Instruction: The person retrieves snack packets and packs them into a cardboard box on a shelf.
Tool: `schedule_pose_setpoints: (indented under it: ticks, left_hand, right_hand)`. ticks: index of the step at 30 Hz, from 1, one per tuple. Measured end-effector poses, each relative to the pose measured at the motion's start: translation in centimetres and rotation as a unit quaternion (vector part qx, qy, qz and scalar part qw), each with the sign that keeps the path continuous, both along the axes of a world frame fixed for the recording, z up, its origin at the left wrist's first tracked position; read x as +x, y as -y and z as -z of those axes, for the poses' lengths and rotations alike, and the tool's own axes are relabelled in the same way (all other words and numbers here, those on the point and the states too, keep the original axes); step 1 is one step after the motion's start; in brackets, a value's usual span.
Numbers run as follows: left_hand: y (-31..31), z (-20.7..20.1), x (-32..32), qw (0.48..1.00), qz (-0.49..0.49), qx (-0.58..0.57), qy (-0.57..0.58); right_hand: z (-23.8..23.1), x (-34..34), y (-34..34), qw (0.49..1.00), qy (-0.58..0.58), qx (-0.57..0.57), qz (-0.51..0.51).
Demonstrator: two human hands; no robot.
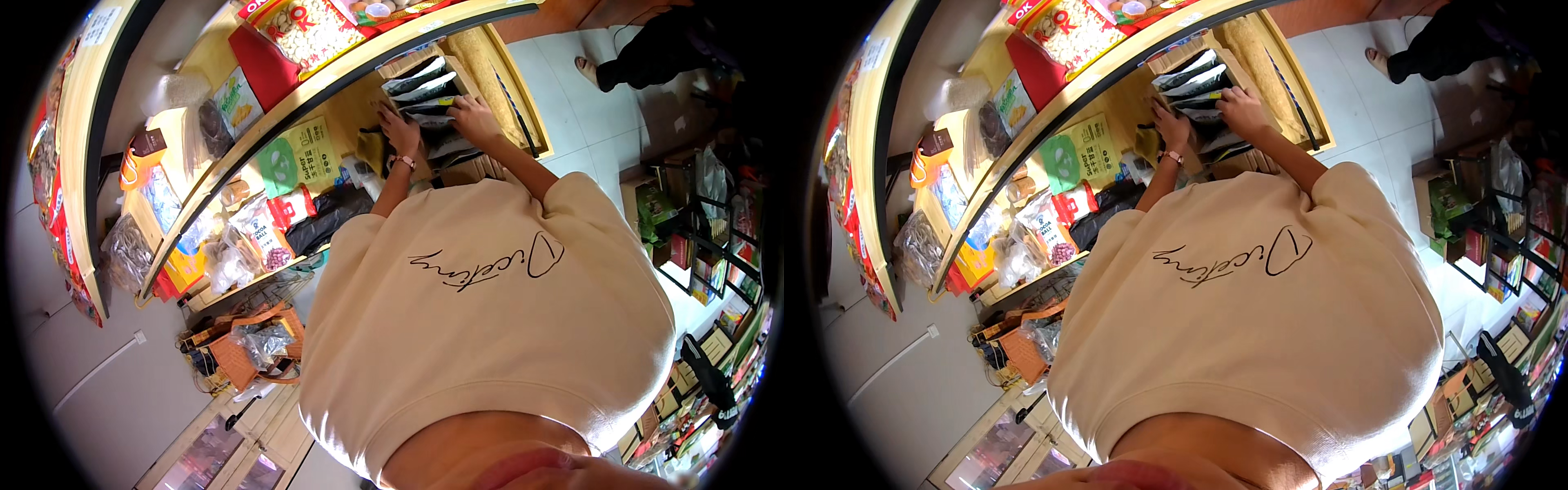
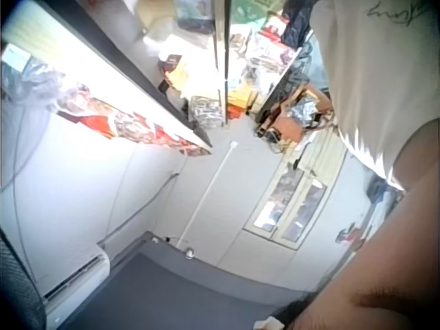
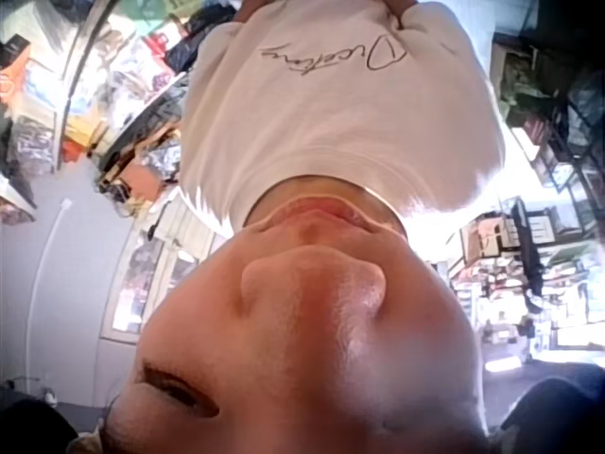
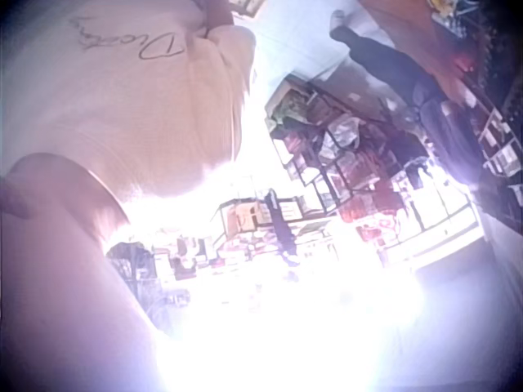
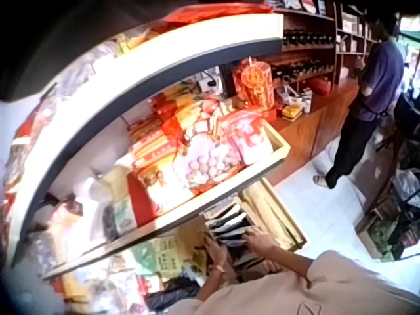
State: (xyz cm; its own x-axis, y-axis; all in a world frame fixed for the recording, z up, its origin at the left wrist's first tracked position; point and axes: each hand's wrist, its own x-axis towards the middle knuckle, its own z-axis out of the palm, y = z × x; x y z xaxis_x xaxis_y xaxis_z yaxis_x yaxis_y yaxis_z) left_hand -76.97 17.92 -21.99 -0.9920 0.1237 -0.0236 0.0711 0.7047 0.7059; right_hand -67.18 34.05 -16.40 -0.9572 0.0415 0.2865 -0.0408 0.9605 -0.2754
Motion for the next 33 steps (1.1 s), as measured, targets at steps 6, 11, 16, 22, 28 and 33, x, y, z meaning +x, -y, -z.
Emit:
schedule_pose_setpoints:
  ticks: [6,11,16,22,28,33]
  left_hand:
    - [3.1,-2.8,2.3,1.000,0.020,0.000,-0.022]
    - [4.5,-8.1,5.5,0.992,0.038,0.040,-0.115]
    - [3.6,-16.5,7.5,0.717,0.143,0.492,0.473]
    - [2.8,-15.3,5.6,0.840,0.100,0.405,0.348]
    - [2.1,-12.5,2.2,0.910,0.172,0.237,0.294]
    - [-0.8,-13.1,1.5,0.915,0.153,0.114,0.355]
  right_hand:
    - [-3.0,-1.9,-0.1,0.995,-0.090,0.000,0.045]
    - [-13.6,-0.7,0.2,0.945,0.037,-0.303,0.118]
    - [-13.2,-0.4,2.5,0.793,0.154,-0.586,-0.063]
    - [-6.9,0.5,5.2,0.798,0.118,-0.582,-0.102]
    - [-4.1,4.8,3.9,0.879,0.188,-0.432,-0.082]
    - [-1.6,4.9,4.4,0.942,0.199,-0.250,-0.101]
